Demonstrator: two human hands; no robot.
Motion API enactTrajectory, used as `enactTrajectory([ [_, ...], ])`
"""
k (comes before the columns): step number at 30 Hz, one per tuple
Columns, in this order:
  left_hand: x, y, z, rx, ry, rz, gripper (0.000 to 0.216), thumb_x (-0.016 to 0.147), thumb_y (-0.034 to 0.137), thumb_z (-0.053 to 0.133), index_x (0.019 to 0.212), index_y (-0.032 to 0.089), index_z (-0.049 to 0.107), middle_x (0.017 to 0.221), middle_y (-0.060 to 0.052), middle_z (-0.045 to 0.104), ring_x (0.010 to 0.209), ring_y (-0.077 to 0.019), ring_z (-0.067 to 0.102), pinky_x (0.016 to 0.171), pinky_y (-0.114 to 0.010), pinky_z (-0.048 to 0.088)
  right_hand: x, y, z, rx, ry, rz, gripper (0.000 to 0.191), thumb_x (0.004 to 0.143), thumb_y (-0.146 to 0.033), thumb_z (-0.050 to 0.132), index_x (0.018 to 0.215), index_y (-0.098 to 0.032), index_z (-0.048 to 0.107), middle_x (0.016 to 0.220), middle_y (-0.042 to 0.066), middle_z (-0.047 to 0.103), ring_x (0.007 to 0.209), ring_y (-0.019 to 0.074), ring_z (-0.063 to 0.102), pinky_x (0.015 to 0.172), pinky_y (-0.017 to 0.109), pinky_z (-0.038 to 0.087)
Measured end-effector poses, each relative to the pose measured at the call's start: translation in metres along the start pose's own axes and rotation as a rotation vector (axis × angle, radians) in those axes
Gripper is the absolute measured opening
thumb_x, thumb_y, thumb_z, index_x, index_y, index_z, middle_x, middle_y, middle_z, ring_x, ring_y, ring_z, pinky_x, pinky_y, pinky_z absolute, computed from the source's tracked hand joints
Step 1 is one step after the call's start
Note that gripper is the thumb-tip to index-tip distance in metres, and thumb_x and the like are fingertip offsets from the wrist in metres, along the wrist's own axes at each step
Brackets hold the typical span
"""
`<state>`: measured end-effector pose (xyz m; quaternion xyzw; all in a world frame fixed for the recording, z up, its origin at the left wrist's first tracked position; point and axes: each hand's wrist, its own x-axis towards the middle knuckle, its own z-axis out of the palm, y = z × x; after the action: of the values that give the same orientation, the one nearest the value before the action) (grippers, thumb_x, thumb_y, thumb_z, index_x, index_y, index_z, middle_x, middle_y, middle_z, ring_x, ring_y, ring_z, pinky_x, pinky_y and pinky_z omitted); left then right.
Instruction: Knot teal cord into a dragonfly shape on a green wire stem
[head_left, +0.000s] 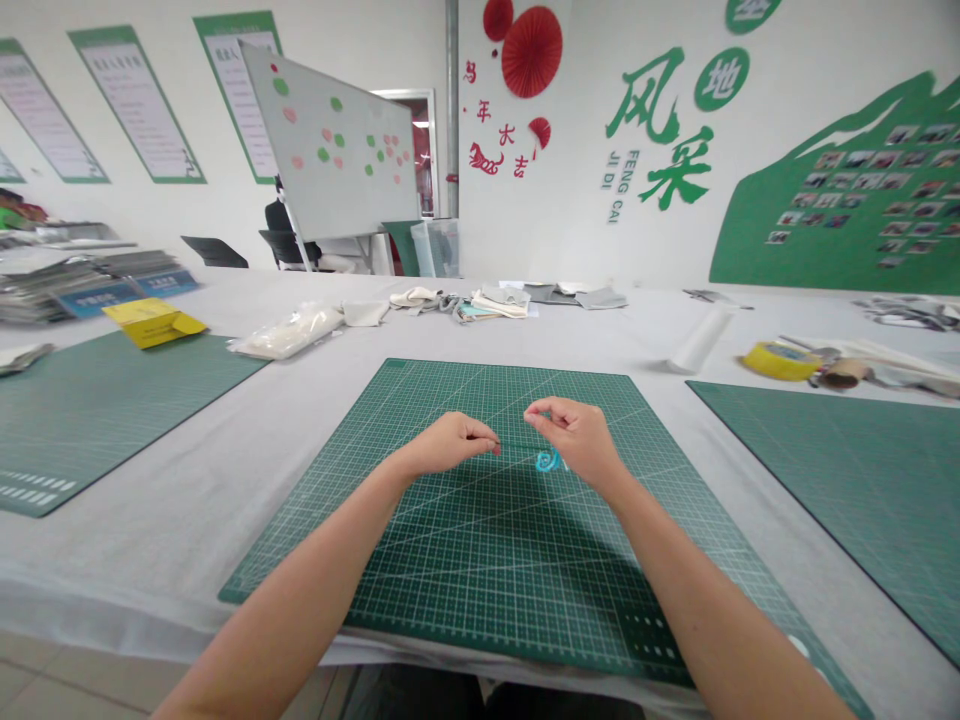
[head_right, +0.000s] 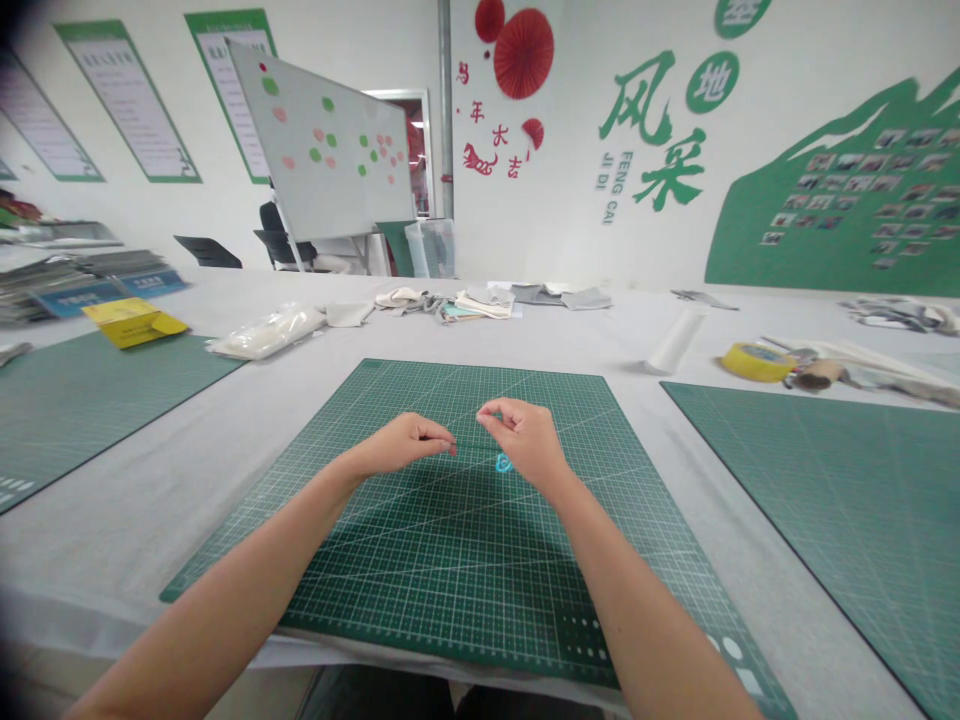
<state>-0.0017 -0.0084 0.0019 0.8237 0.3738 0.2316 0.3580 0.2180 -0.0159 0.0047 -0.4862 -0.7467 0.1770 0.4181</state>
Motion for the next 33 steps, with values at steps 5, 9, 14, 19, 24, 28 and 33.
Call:
enactTrajectory([
  [5,-0.003,0.008,-0.003,-0.133,-0.224,0.070,0.023,0.083,0.027,0.053,0.088,0.020,0.074,0.086,-0.003,0.072,0.079,-0.0165,0.062,0.073,-0.025,0.042,0.005,0.010,-0.008,0.265,-0.240,0.160,0.024,0.073,-0.042,0.065,0.075,-0.017,0.068,0.048,-0.007,0.033,0.047,0.0074,0.026,0.046,0.023,0.020],
  [9,-0.004,0.012,-0.007,-0.226,-0.238,0.101,0.023,0.084,0.030,0.054,0.089,0.019,0.074,0.087,-0.004,0.071,0.080,-0.0160,0.060,0.073,-0.024,0.042,0.008,0.021,-0.006,0.461,-0.302,0.311,0.029,0.067,-0.044,0.070,0.076,-0.016,0.066,0.045,-0.009,0.035,0.043,0.0058,0.024,0.043,0.022,0.016],
  [14,-0.005,0.014,-0.008,-0.327,-0.093,-0.016,0.030,0.082,0.040,0.055,0.087,0.016,0.073,0.062,-0.001,0.056,0.051,-0.0091,0.037,0.049,-0.022,0.027,0.008,0.021,0.001,0.527,-0.264,0.358,0.031,0.062,-0.042,0.073,0.073,-0.015,0.065,0.047,-0.007,0.041,0.043,0.0049,0.024,0.043,0.023,0.016],
  [19,-0.001,0.006,-0.004,-0.478,0.115,-0.083,0.030,0.080,0.041,0.056,0.087,0.015,0.070,0.052,0.005,0.034,0.048,-0.0080,0.022,0.046,-0.023,0.017,0.006,0.018,0.003,0.499,-0.241,0.313,0.025,0.063,-0.039,0.072,0.070,-0.016,0.066,0.052,-0.005,0.047,0.045,0.0056,0.028,0.045,0.024,0.021],
  [24,0.003,0.000,-0.002,-0.580,0.223,-0.131,0.032,0.078,0.043,0.059,0.089,0.014,0.069,0.050,0.007,0.025,0.046,-0.0073,0.019,0.045,-0.023,0.014,0.004,0.017,0.006,0.555,-0.258,0.334,0.024,0.063,-0.039,0.072,0.070,-0.016,0.065,0.045,-0.009,0.036,0.044,0.0054,0.024,0.045,0.024,0.017],
  [28,0.004,-0.001,-0.001,-0.599,0.287,-0.158,0.033,0.077,0.044,0.061,0.089,0.014,0.069,0.049,0.007,0.025,0.046,-0.0068,0.019,0.045,-0.022,0.014,0.003,0.016,0.009,0.663,-0.278,0.394,0.026,0.061,-0.038,0.074,0.067,-0.016,0.063,0.044,-0.009,0.034,0.041,0.0043,0.021,0.042,0.024,0.012],
  [33,0.005,-0.002,-0.001,-0.605,0.327,-0.182,0.033,0.077,0.043,0.061,0.090,0.014,0.069,0.050,0.007,0.025,0.045,-0.0065,0.019,0.044,-0.022,0.014,0.001,0.012,0.014,0.780,-0.268,0.493,0.025,0.060,-0.036,0.076,0.068,-0.016,0.063,0.043,-0.010,0.033,0.039,0.0036,0.016,0.041,0.023,0.009],
])
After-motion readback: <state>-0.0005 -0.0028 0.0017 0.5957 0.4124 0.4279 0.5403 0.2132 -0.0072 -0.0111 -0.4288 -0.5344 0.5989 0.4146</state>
